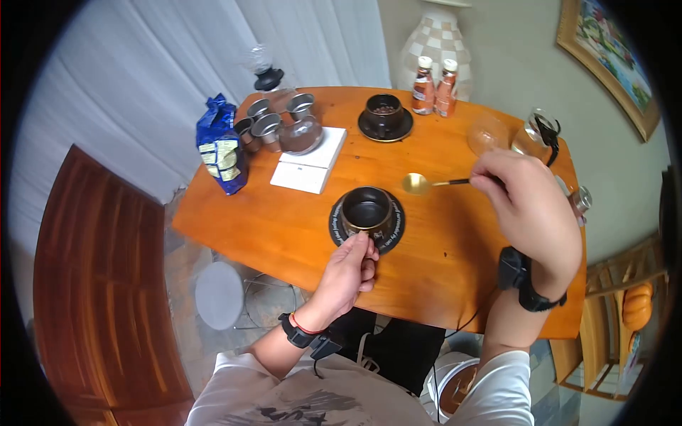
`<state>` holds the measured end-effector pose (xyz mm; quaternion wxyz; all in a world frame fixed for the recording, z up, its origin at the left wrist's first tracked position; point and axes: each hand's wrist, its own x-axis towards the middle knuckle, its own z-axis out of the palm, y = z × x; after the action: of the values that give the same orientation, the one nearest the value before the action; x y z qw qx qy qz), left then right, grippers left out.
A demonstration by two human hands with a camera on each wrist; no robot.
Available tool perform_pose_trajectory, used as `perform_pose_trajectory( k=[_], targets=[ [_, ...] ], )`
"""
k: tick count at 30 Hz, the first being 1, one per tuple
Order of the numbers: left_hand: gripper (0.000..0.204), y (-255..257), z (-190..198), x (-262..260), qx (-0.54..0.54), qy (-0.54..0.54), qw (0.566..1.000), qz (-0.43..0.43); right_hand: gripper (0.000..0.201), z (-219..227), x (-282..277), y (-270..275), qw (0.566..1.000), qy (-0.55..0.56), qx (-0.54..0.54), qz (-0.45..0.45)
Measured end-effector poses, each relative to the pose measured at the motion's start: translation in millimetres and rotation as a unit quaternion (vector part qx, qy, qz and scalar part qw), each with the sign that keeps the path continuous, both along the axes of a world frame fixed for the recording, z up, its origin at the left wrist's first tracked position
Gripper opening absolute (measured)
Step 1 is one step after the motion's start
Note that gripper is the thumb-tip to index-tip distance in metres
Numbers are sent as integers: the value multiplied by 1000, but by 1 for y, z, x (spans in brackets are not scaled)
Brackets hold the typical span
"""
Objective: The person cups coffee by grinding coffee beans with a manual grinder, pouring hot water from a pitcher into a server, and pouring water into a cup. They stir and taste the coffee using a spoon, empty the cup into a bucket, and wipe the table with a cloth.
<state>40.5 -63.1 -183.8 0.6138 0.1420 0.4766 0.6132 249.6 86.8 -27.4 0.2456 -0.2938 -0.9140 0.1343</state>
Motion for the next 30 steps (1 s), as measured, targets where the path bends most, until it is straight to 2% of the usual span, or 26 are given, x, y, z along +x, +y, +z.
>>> perform_pose_trajectory(
  k=[5,7,11,16,20,22,25,30],
  targets=[
    [26,9,24,-17,-10,33,999,-7,8,3,9,-7,998,27,-14,-61],
    [29,23,34,-27,21,80,996,-45,9,3,12,-6,997,34,-1,-76],
    [35,72,62,-39,96,94,986,-97,9,0,17,-3,990,56,44,-124],
    [35,121,64,-42,191,89,966,-150,8,-2,13,3,978,28,111,-173],
    [32,123,61,-33,221,70,959,-164,6,-16,3,12,972,20,152,-181],
    [32,120,58,-31,218,60,959,-170,7,-17,-4,11,974,-14,130,-188],
    [33,116,52,-33,194,54,965,-170,8,-18,-17,7,976,-48,106,-185],
    [34,107,41,-31,142,21,965,-221,8,-22,-31,3,976,-69,110,-176]
  ],
)
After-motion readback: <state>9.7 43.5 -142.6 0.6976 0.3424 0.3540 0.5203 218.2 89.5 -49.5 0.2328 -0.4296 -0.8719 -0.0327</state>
